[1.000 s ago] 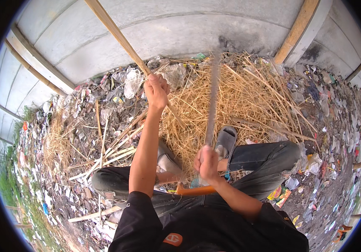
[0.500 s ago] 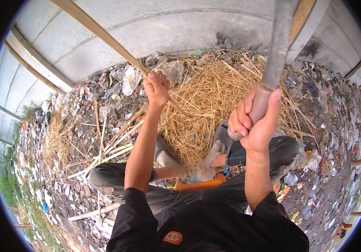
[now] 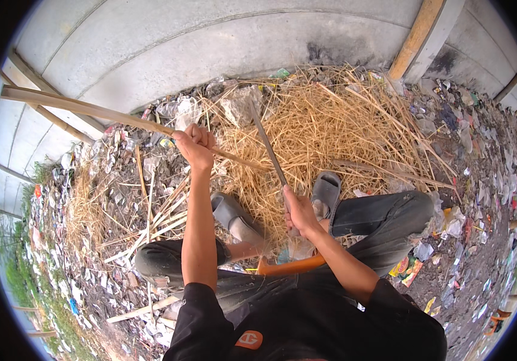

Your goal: The person sits on the ground and uses a large knife to shave and sharpen a long wooden stick. They then switch to a smaller utility knife to continue refining the stick's surface and shape.

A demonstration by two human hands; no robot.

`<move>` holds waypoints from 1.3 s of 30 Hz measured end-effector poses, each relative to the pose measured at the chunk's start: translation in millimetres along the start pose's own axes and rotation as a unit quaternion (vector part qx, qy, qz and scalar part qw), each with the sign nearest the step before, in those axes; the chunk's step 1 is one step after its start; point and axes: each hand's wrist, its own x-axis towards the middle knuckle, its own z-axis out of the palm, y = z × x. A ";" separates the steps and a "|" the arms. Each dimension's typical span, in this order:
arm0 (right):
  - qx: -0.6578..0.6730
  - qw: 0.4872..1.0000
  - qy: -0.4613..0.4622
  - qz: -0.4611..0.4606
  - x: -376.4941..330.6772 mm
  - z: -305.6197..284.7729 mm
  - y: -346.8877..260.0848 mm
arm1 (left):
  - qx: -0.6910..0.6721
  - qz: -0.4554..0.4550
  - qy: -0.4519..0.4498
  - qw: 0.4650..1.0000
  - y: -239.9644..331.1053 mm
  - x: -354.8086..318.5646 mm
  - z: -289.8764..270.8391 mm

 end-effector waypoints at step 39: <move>-0.284 0.875 -0.048 -0.389 -33.5 40.4 23.3 | -0.036 -0.015 0.123 0.992 10.7 -12.9 -82.5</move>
